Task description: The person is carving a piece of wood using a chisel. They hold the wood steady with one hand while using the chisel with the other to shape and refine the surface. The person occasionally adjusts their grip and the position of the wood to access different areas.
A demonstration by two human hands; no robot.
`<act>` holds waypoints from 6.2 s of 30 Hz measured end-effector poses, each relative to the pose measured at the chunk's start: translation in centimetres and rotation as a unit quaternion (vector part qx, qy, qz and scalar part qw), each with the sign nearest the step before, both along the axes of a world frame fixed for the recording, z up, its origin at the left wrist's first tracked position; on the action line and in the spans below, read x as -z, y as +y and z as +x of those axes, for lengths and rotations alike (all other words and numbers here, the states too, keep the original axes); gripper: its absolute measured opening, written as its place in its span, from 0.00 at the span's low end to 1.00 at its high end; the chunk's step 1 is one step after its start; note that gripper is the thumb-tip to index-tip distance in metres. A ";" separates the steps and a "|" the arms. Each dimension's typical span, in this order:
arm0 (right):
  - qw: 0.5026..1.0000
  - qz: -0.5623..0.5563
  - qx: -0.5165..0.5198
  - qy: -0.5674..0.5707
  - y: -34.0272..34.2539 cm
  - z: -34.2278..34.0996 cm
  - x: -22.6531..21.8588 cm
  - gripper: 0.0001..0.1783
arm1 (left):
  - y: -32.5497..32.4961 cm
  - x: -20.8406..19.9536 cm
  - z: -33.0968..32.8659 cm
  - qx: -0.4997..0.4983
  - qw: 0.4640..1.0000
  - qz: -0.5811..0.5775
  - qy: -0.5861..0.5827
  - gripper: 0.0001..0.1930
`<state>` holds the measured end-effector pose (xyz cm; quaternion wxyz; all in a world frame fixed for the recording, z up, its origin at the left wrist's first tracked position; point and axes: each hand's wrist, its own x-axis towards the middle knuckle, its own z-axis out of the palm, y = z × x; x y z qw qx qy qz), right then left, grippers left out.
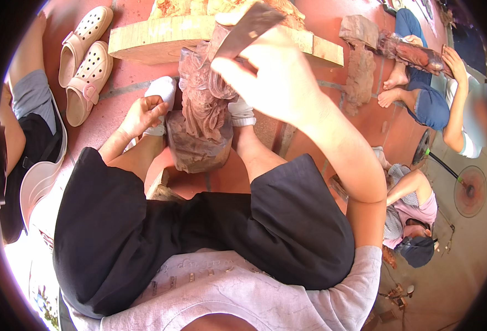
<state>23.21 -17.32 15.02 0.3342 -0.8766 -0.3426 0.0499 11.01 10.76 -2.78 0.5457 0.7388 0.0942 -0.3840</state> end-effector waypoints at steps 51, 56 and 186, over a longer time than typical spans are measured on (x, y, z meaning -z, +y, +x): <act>0.990 0.054 -0.079 0.104 -3.0 2.2 -0.7 0.06 | -0.3 0.1 0.1 0.012 0.999 0.041 0.009 0.19; 0.990 0.043 -0.123 0.056 -3.0 1.6 -1.1 0.06 | -0.1 0.4 -0.1 0.007 0.999 0.037 0.010 0.19; 0.996 0.049 -0.067 0.021 -0.4 1.2 -0.7 0.06 | 0.4 0.9 -0.4 -0.002 1.000 -0.001 -0.003 0.18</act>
